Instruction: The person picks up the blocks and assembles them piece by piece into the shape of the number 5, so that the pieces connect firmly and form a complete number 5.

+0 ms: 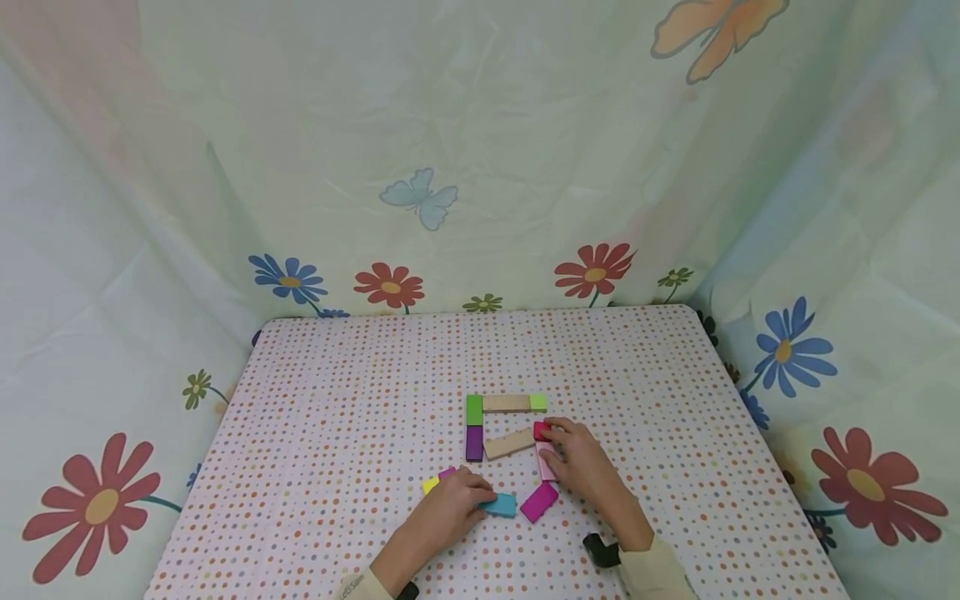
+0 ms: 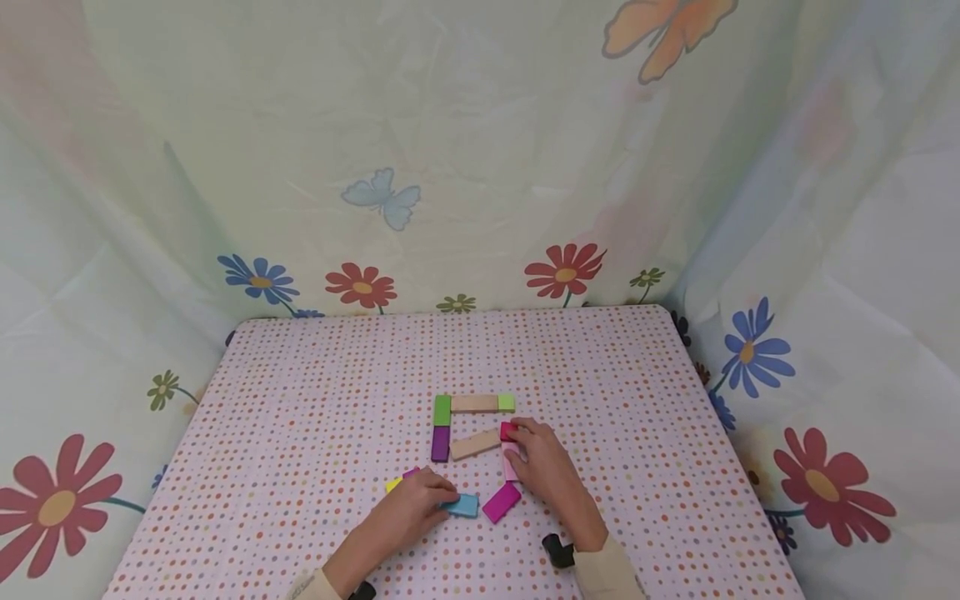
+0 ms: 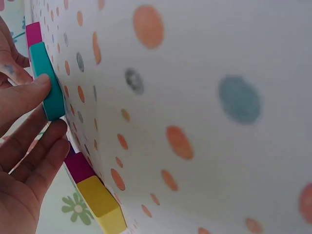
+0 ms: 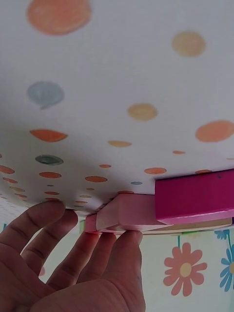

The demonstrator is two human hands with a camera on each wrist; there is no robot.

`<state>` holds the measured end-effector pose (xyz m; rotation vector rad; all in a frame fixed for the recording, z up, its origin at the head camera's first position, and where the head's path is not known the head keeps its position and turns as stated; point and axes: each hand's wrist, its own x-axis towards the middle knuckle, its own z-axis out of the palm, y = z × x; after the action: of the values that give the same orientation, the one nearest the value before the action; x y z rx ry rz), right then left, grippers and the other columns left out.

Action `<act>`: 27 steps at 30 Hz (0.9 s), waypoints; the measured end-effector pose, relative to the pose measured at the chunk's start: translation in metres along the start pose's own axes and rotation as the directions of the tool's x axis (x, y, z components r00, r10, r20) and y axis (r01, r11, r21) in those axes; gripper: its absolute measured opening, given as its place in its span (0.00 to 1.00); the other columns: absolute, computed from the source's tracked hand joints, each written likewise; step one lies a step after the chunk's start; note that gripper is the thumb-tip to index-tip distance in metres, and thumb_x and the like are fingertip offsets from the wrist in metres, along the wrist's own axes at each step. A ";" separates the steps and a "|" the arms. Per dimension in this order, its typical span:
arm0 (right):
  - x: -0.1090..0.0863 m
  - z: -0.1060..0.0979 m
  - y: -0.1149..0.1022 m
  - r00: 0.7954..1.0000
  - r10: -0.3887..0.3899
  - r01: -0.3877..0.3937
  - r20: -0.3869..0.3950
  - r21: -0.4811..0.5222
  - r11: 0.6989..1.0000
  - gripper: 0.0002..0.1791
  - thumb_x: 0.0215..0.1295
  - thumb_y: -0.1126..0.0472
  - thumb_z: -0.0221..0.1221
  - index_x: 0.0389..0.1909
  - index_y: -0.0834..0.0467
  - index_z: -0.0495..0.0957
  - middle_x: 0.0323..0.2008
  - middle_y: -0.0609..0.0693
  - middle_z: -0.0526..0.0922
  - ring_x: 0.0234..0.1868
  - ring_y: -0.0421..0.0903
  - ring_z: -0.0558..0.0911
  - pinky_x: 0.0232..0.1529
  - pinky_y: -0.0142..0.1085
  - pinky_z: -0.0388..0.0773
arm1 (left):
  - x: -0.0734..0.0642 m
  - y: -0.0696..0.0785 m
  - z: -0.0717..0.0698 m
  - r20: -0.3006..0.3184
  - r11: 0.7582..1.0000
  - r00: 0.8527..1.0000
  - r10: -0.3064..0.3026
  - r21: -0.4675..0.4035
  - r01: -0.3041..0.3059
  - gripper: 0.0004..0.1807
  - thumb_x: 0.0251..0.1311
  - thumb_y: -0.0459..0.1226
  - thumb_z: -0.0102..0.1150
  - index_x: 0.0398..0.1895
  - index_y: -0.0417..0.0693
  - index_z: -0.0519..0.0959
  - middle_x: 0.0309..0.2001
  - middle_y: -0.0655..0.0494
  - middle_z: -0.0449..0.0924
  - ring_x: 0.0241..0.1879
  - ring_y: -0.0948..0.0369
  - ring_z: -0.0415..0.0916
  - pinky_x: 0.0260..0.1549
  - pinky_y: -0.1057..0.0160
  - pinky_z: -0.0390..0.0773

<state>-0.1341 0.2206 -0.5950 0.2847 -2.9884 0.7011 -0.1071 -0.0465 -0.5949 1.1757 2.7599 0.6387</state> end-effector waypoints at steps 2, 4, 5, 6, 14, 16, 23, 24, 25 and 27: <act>0.000 0.000 0.000 1.000 0.002 -0.002 -0.003 0.004 1.000 0.20 0.69 0.60 0.70 0.58 0.64 0.86 0.66 0.58 0.82 0.65 0.60 0.81 0.66 0.55 0.81 | -0.001 0.000 0.001 0.005 1.000 1.000 0.001 -0.007 -0.001 0.14 0.64 0.36 0.73 0.52 0.50 0.90 0.51 0.58 0.90 0.52 0.64 0.83 0.53 0.73 0.84; 0.000 -0.001 0.000 1.000 0.003 -0.003 -0.007 0.007 1.000 0.20 0.69 0.60 0.70 0.58 0.64 0.86 0.66 0.58 0.82 0.65 0.60 0.81 0.66 0.55 0.81 | -0.002 0.001 0.001 0.009 1.000 1.000 0.005 -0.018 -0.005 0.13 0.64 0.36 0.74 0.52 0.49 0.91 0.51 0.58 0.90 0.52 0.64 0.84 0.53 0.73 0.84; 0.001 -0.001 0.000 1.000 0.004 -0.004 -0.006 0.010 1.000 0.20 0.69 0.60 0.70 0.58 0.64 0.86 0.66 0.58 0.82 0.65 0.60 0.81 0.66 0.56 0.81 | -0.003 0.001 0.001 0.009 1.000 1.000 0.009 -0.023 -0.008 0.13 0.63 0.36 0.74 0.51 0.48 0.91 0.51 0.58 0.90 0.53 0.64 0.84 0.53 0.73 0.84; 0.001 -0.001 0.000 1.000 0.004 -0.004 -0.004 0.014 1.000 0.20 0.69 0.60 0.70 0.58 0.64 0.86 0.66 0.58 0.82 0.65 0.60 0.81 0.66 0.56 0.81 | -0.004 0.002 0.001 0.009 1.000 1.000 0.012 -0.026 -0.012 0.13 0.63 0.36 0.74 0.51 0.48 0.91 0.51 0.58 0.90 0.52 0.64 0.84 0.53 0.74 0.84; 0.002 -0.002 0.000 1.000 -0.005 0.005 0.008 0.033 0.999 0.21 0.69 0.60 0.70 0.58 0.65 0.85 0.66 0.59 0.82 0.66 0.61 0.80 0.67 0.57 0.80 | -0.005 -0.001 0.003 0.007 0.998 0.999 0.052 -0.035 -0.052 0.13 0.63 0.39 0.75 0.50 0.50 0.91 0.50 0.60 0.90 0.52 0.66 0.84 0.52 0.76 0.83; 0.002 -0.002 0.000 1.000 -0.004 0.004 0.010 0.032 0.999 0.21 0.69 0.60 0.70 0.58 0.65 0.85 0.66 0.59 0.82 0.66 0.61 0.80 0.67 0.57 0.80 | -0.005 -0.001 0.004 0.000 0.997 0.998 0.066 -0.034 -0.066 0.13 0.62 0.39 0.76 0.49 0.51 0.91 0.49 0.60 0.90 0.52 0.67 0.85 0.52 0.76 0.83; 0.001 0.000 0.000 1.000 0.004 -0.004 0.005 0.030 1.000 0.20 0.69 0.59 0.70 0.58 0.64 0.86 0.66 0.58 0.82 0.66 0.61 0.81 0.67 0.56 0.80 | -0.004 -0.002 0.005 0.006 0.994 0.995 0.095 -0.046 -0.095 0.12 0.62 0.39 0.76 0.48 0.51 0.92 0.48 0.62 0.90 0.51 0.69 0.84 0.51 0.78 0.82; 0.001 0.000 0.000 1.000 0.003 -0.003 0.002 0.029 1.000 0.20 0.69 0.59 0.70 0.58 0.64 0.86 0.66 0.58 0.82 0.66 0.61 0.81 0.67 0.56 0.80 | -0.004 -0.001 0.005 0.011 0.995 0.996 0.093 -0.043 -0.093 0.12 0.62 0.39 0.76 0.49 0.52 0.92 0.48 0.62 0.90 0.50 0.69 0.84 0.50 0.79 0.81; 0.001 0.000 0.000 1.000 0.002 -0.002 0.000 0.030 1.000 0.20 0.69 0.60 0.70 0.58 0.64 0.86 0.66 0.58 0.82 0.66 0.61 0.81 0.66 0.56 0.80 | -0.004 -0.001 0.005 0.016 0.995 0.996 0.092 -0.039 -0.091 0.12 0.62 0.39 0.76 0.49 0.52 0.92 0.48 0.63 0.90 0.50 0.70 0.83 0.50 0.79 0.81; 0.001 0.000 0.000 1.000 -0.001 0.001 -0.008 0.029 1.000 0.20 0.68 0.60 0.71 0.58 0.64 0.86 0.65 0.58 0.82 0.65 0.61 0.81 0.66 0.56 0.80 | -0.005 0.000 0.005 0.029 0.996 0.996 0.088 -0.033 -0.087 0.13 0.62 0.40 0.76 0.50 0.53 0.91 0.49 0.63 0.90 0.50 0.70 0.82 0.49 0.81 0.80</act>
<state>-0.1350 0.2207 -0.5949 0.2844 -2.9728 0.7439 -0.1027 -0.0480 -0.5997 1.2946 2.6760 0.6648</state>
